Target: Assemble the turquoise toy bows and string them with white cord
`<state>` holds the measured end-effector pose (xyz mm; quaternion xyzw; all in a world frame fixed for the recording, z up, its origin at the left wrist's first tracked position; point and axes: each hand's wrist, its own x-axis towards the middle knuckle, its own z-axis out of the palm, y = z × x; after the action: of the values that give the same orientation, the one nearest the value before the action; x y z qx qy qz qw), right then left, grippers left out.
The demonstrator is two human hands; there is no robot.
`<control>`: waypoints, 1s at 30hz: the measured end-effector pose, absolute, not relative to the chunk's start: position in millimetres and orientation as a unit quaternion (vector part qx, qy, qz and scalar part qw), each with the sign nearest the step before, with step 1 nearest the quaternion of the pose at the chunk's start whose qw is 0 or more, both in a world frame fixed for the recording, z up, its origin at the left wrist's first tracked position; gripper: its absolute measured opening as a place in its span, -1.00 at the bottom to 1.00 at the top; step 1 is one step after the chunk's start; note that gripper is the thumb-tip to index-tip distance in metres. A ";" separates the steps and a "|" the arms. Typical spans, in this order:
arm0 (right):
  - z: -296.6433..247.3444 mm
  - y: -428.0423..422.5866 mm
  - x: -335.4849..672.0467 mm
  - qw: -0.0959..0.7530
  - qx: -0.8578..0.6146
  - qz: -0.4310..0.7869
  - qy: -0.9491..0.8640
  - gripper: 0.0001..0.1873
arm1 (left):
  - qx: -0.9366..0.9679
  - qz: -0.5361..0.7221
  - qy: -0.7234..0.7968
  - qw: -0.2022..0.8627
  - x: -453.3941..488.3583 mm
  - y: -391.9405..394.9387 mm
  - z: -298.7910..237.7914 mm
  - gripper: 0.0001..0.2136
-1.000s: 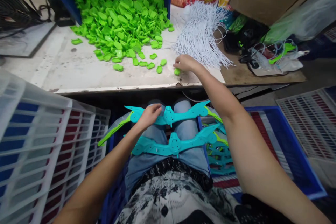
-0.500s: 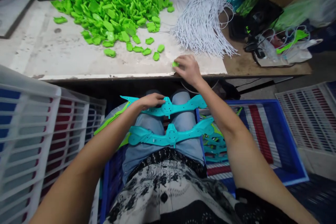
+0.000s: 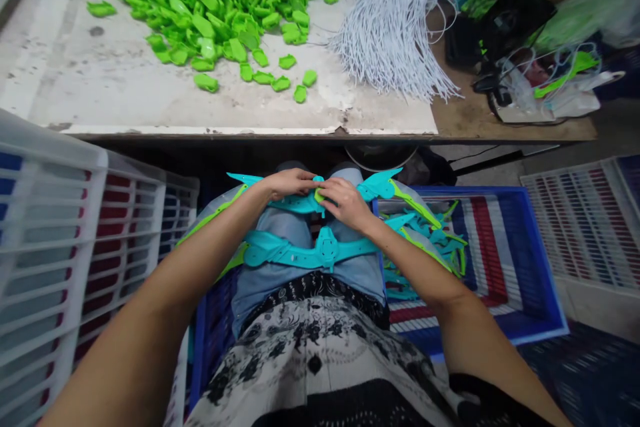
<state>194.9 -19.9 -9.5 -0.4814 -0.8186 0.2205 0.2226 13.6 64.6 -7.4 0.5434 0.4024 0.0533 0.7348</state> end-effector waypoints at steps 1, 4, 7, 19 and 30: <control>-8.6 -20.5 193.7 0.232 -0.491 0.237 -0.806 -0.77 | 0.564 0.053 0.403 0.718 13.4 63.6 -8.2 -0.63; -9.0 -20.3 191.0 0.255 -0.557 0.280 -0.739 -0.65 | 0.598 0.071 0.424 0.676 15.5 59.9 -11.5 -0.63; -13.2 -12.5 190.1 0.216 -0.627 0.333 -0.671 -0.35 | 0.595 0.089 0.445 0.663 19.4 57.3 -14.9 -0.63; 41.4 34.2 186.0 0.081 -0.578 0.224 -0.780 -0.67 | 0.663 0.103 0.480 0.565 22.7 55.4 -15.7 -0.66; 60.5 171.5 141.9 0.056 -0.508 -0.012 -0.859 -0.68 | 0.783 0.158 0.444 0.405 6.9 -44.0 18.9 -0.69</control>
<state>141.9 171.5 60.5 -0.5080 -0.8595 -0.0122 0.0560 6.9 -44.0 18.9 0.7832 0.4442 0.1576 0.4054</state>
